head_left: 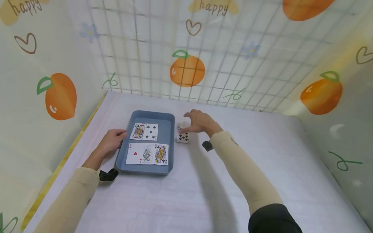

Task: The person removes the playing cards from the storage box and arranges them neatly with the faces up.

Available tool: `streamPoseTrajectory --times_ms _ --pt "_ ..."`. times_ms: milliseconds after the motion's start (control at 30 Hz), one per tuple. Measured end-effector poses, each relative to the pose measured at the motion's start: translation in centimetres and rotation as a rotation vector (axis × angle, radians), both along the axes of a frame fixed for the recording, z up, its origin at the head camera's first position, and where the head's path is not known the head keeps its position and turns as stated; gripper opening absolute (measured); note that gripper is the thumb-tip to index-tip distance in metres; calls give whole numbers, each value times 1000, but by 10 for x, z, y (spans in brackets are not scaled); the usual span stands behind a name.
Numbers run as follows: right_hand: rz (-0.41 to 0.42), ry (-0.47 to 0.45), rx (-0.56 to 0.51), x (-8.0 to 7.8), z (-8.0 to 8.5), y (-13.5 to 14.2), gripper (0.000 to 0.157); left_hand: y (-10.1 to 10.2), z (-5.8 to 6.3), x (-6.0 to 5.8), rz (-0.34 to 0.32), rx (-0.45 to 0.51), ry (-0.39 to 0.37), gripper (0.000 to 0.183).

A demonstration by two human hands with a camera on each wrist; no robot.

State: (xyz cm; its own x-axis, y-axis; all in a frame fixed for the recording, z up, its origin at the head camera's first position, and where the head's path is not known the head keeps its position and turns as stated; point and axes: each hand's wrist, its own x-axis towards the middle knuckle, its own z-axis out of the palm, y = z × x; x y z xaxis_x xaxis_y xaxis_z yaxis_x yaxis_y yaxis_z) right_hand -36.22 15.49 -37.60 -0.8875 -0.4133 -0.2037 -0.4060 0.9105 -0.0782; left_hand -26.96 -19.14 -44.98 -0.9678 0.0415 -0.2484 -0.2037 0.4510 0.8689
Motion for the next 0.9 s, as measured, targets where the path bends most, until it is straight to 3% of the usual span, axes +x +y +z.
streamPoseTrajectory --times_ms 900 --pt "73 42 -86 7 13 -27 93 -1 -3 -2 9 -9 5 49"
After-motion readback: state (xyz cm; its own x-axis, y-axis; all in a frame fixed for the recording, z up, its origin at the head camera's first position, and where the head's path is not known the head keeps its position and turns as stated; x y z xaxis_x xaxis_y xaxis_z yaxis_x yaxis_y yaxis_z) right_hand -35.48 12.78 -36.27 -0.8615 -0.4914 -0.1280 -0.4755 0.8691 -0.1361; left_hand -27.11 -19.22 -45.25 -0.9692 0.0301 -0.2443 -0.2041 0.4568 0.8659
